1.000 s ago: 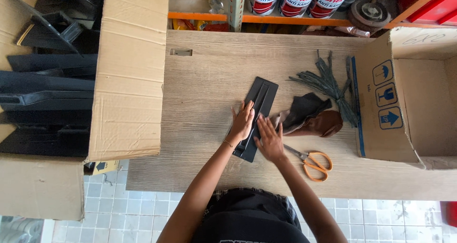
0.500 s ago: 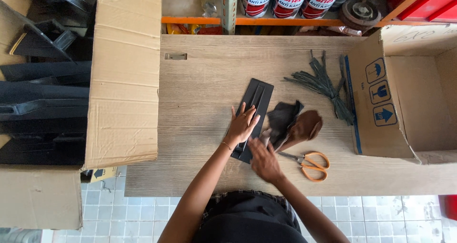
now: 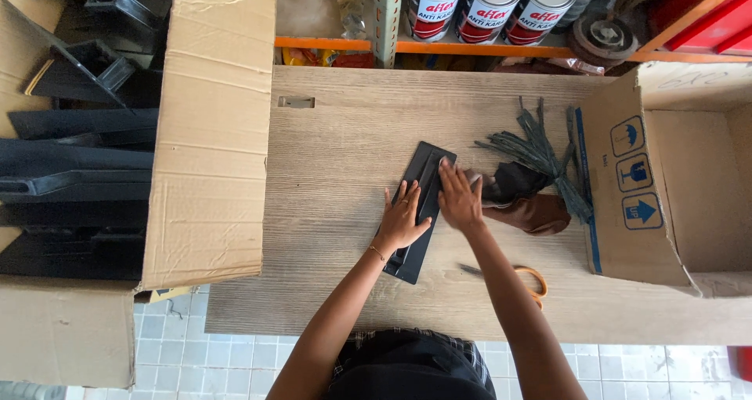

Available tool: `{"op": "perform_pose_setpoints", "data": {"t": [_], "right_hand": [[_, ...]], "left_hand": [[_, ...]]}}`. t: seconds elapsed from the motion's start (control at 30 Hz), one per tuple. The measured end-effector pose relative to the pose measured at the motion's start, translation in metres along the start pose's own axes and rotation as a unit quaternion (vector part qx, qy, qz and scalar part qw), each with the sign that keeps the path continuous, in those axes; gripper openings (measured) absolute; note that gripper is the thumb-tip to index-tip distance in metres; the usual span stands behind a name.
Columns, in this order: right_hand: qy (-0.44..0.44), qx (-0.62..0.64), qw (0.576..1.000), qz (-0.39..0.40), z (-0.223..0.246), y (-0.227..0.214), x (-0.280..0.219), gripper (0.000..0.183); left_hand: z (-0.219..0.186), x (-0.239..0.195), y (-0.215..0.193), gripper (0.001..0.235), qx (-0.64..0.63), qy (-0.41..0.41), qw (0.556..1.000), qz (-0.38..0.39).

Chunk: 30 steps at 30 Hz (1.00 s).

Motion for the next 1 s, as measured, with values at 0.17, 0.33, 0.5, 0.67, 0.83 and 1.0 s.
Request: {"op": "perform_pose_setpoints", "data": {"t": [0.17,0.33,0.5,0.67,0.83,1.0], "right_hand": [[0.021,-0.026,0.998,-0.058,-0.017,0.006,0.031,0.059],[-0.016,-0.032,0.987,-0.159,0.000,-0.018,0.024,0.054],[-0.034,-0.009,0.992,-0.119,0.011,-0.004,-0.003,0.056],[-0.080,0.044,0.991,-0.094,0.033,-0.009,-0.050,0.053],[-0.145,0.049,0.983,-0.102,0.039,-0.009,-0.078,0.049],[-0.297,0.100,0.934,-0.172,0.039,-0.036,-0.083,0.015]], "left_hand": [[0.002,0.001,0.002,0.075,-0.001,-0.003,1.000,-0.002],[-0.008,-0.003,-0.014,0.084,0.015,-0.015,0.999,-0.044],[-0.013,-0.005,-0.026,0.094,0.017,-0.066,0.995,-0.078],[-0.011,-0.006,-0.022,0.096,0.026,-0.075,0.994,-0.078],[-0.012,-0.007,-0.021,0.095,0.040,-0.066,0.993,-0.086],[-0.010,-0.008,-0.020,0.089,0.038,-0.087,0.992,-0.078]]}}
Point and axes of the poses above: each hand's wrist, its own x-axis towards the middle knuckle, its own y-axis out of the palm, z = x × y, the point moved 5 cm from there along x, towards the middle knuckle, and after that the axes turned 2 degrees about x, right-handed, at the moved point
